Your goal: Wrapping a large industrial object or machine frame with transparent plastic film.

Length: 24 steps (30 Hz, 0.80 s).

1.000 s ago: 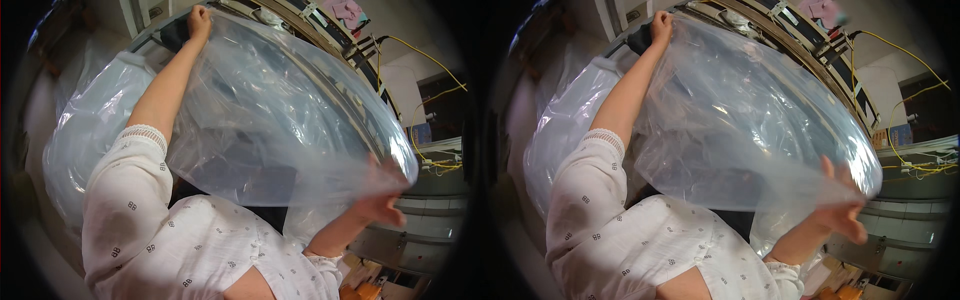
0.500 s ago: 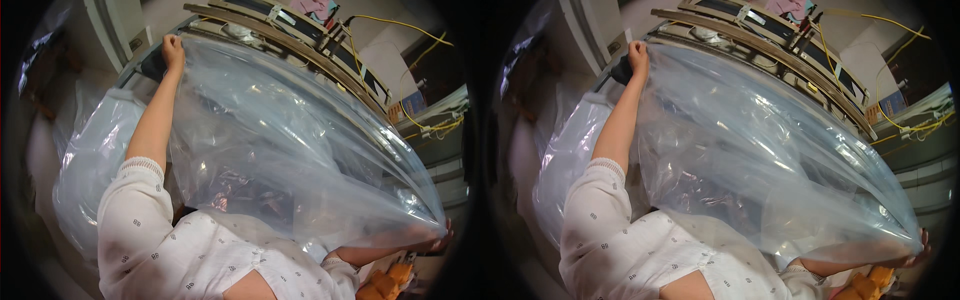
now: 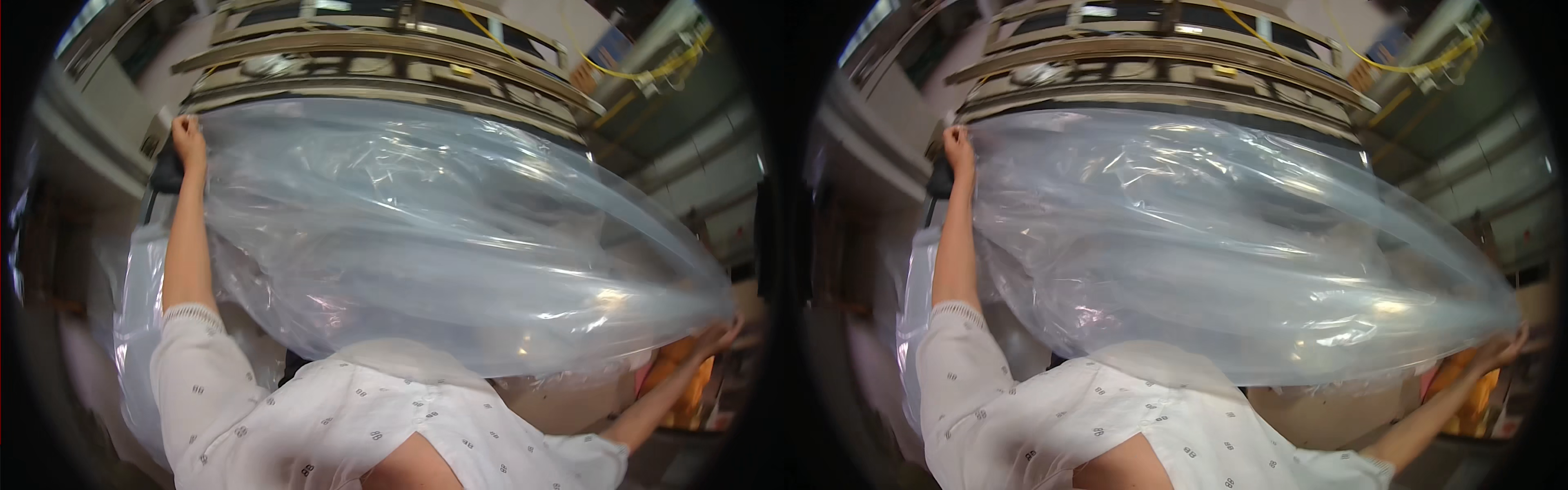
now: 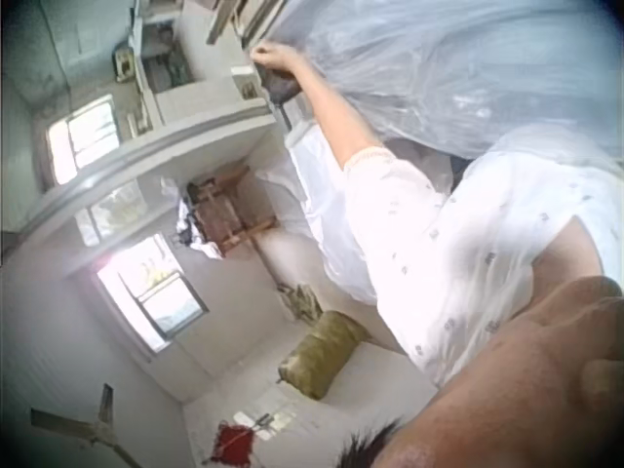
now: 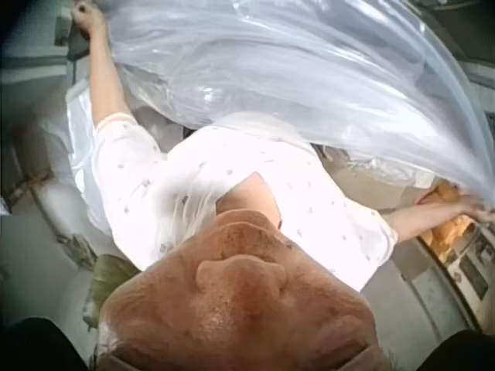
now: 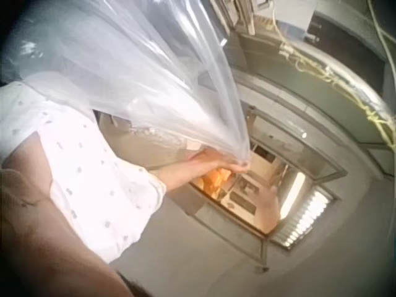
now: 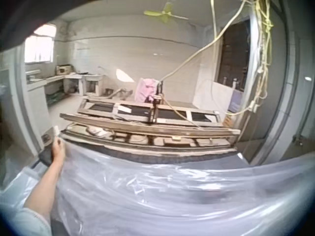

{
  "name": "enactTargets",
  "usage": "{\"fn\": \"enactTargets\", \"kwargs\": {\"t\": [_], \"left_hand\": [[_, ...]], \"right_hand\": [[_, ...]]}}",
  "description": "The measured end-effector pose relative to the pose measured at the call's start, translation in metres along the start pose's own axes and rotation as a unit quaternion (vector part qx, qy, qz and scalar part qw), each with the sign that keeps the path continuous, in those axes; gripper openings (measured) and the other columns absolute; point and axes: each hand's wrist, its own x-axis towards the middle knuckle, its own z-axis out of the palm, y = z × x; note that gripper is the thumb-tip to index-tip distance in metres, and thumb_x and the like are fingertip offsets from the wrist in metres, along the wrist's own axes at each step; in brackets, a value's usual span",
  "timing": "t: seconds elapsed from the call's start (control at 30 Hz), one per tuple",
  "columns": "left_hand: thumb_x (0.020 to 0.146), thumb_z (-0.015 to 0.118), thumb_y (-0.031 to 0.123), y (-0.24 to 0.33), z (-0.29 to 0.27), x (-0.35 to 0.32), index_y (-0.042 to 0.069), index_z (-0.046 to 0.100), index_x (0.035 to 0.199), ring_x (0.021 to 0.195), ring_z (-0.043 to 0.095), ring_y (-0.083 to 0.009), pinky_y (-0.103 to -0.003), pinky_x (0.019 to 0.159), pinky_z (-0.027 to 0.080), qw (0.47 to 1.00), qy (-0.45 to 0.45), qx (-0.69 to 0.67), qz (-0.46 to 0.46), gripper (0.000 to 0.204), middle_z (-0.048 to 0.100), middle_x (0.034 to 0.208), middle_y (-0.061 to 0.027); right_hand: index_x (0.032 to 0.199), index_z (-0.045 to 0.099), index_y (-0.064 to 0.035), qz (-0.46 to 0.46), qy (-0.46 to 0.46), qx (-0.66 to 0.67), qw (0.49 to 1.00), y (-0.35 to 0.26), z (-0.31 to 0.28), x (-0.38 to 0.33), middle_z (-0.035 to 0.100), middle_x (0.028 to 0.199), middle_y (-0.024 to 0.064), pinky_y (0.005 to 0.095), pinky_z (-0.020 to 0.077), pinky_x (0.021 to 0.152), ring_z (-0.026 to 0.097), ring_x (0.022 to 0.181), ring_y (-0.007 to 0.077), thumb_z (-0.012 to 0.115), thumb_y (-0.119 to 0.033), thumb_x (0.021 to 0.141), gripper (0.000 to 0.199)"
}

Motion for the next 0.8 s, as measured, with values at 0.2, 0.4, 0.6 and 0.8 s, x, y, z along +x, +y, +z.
{"fn": "enactTargets", "kwargs": {"t": [0.2,0.4,0.6,0.8], "left_hand": [[0.083,0.057,0.017,0.012,0.031,-0.033,0.001,0.053,0.086,0.073,0.05,-0.0144,-0.026,0.07,0.042,0.998,0.014,-0.018,-0.05,0.017,0.054,0.079,-0.0052],[0.084,0.055,0.023,-0.036,-0.034,-0.01,-0.001,0.053,0.093,0.078,0.053,-0.0198,-0.03,0.076,0.042,0.988,-0.034,0.153,0.0,0.026,0.056,0.084,-0.01],[0.086,0.052,0.025,-0.074,-0.078,0.007,0.001,0.054,0.091,0.079,0.055,-0.0247,-0.033,0.074,0.043,0.949,-0.049,0.31,0.034,0.024,0.057,0.084,-0.0126],[0.088,0.05,0.028,-0.092,-0.09,0.018,0.002,0.054,0.095,0.084,0.056,-0.0254,-0.032,0.076,0.042,0.95,-0.053,0.305,0.051,0.027,0.058,0.089,-0.0116]], "right_hand": [[0.11,0.051,-0.0045,-0.241,0.01,-0.449,0.86,-0.081,0.168,0.086,0.056,0.105,0.0137,0.0384,0.0414,0.086,0.052,0.103,0.0272,0.062,-0.03,0.08,0.041],[0.121,0.048,-0.0115,-0.315,-0.409,-0.138,0.845,-0.144,0.287,-0.153,0.041,0.131,0.0089,0.0403,0.036,0.095,0.041,0.119,0.0277,0.058,-0.025,0.08,0.045],[0.113,0.051,-0.0073,-0.109,-0.405,0.029,0.907,-0.135,0.343,-0.158,0.05,0.113,0.0099,0.0375,0.0404,0.081,0.048,0.099,0.03,0.062,-0.029,0.078,0.043],[0.095,0.061,-0.0098,-0.139,-0.252,-0.072,0.955,-0.173,0.38,-0.127,0.049,0.097,0.0045,0.0386,0.0337,0.083,0.044,0.097,0.026,0.068,-0.041,0.069,0.041]]}}
